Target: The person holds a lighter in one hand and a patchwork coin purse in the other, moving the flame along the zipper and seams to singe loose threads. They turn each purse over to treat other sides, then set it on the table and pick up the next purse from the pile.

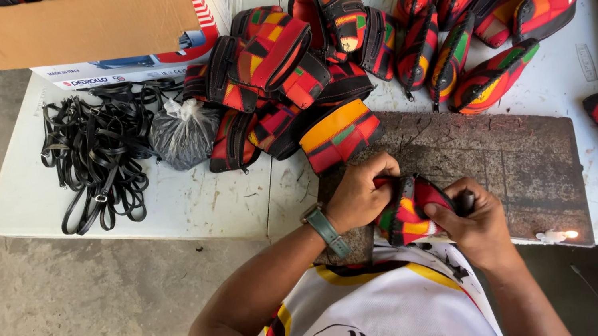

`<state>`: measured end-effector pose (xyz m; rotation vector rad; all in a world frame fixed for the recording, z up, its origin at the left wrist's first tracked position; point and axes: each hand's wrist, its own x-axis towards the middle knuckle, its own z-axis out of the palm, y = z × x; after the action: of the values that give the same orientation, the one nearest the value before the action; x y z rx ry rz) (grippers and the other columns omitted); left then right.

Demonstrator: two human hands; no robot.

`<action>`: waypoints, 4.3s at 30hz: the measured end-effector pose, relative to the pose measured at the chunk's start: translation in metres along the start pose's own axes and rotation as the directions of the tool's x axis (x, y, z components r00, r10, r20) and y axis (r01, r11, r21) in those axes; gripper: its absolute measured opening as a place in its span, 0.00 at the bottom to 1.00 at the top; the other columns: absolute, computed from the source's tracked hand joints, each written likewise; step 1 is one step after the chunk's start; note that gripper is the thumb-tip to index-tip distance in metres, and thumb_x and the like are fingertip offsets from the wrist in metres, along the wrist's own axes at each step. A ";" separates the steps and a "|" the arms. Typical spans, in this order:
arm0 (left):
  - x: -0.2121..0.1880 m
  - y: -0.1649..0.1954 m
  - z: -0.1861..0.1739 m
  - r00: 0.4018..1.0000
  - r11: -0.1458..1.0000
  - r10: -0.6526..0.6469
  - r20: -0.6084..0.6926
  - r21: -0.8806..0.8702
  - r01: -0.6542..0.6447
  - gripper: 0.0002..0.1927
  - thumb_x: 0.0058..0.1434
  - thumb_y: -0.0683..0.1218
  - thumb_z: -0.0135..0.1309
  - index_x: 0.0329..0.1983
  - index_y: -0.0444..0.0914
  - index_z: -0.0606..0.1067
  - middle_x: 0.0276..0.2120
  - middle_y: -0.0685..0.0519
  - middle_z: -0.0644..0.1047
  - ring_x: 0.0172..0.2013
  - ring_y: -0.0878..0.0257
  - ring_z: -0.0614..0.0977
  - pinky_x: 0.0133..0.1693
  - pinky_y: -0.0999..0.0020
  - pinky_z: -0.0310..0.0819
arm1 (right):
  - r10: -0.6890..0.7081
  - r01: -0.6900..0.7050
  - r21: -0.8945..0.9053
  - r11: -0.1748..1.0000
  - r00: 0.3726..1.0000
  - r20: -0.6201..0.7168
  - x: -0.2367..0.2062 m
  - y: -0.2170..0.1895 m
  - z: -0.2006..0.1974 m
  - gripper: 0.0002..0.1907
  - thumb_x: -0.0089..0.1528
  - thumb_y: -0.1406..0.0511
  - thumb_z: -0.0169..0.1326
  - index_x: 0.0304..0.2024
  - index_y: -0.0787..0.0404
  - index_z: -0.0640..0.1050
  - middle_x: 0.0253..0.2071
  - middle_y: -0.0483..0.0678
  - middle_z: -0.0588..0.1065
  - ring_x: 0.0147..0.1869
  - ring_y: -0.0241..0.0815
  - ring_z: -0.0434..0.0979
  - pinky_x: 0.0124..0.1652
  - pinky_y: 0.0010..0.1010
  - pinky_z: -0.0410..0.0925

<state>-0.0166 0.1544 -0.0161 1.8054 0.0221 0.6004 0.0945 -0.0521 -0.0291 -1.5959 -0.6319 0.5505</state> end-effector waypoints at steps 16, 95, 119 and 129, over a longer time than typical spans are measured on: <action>-0.015 0.070 0.020 0.892 0.893 0.414 0.180 0.110 -0.437 0.12 0.66 0.35 0.55 0.50 0.38 0.72 0.36 0.49 0.74 0.33 0.50 0.79 0.34 0.56 0.73 | -0.312 0.318 -0.018 0.948 0.915 -0.254 -0.072 -0.041 -0.004 0.19 0.65 0.75 0.61 0.37 0.60 0.61 0.35 0.45 0.69 0.34 0.28 0.69 0.34 0.20 0.67; 0.001 0.013 0.169 0.851 0.943 0.011 0.526 -0.288 0.166 0.13 0.67 0.41 0.57 0.52 0.34 0.71 0.47 0.50 0.79 0.50 0.63 0.81 0.56 0.66 0.77 | -0.050 -0.204 -0.411 0.889 0.847 -0.529 -0.132 0.005 -0.135 0.18 0.59 0.66 0.71 0.34 0.62 0.71 0.26 0.37 0.68 0.29 0.24 0.59 0.27 0.20 0.56; -0.020 0.067 0.094 0.627 0.702 0.580 0.521 0.072 -0.709 0.22 0.61 0.39 0.63 0.55 0.46 0.69 0.55 0.42 0.74 0.53 0.48 0.82 0.49 0.62 0.81 | -0.568 0.262 -0.700 0.664 0.786 -0.245 -0.131 -0.026 -0.090 0.17 0.53 0.77 0.63 0.38 0.61 0.71 0.37 0.50 0.73 0.37 0.44 0.75 0.35 0.32 0.67; -0.026 0.073 0.075 0.552 0.523 0.661 0.509 0.216 -0.825 0.16 0.63 0.44 0.65 0.50 0.46 0.73 0.55 0.43 0.76 0.57 0.46 0.78 0.61 0.56 0.76 | -0.669 0.310 -0.797 0.518 0.728 -0.152 -0.116 -0.033 -0.076 0.21 0.48 0.82 0.57 0.40 0.61 0.71 0.41 0.51 0.73 0.42 0.48 0.76 0.39 0.35 0.69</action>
<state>-0.0291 0.0555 0.0256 2.3277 -1.0519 0.9065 0.0577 -0.1835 0.0113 -2.0524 -0.9884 -0.6262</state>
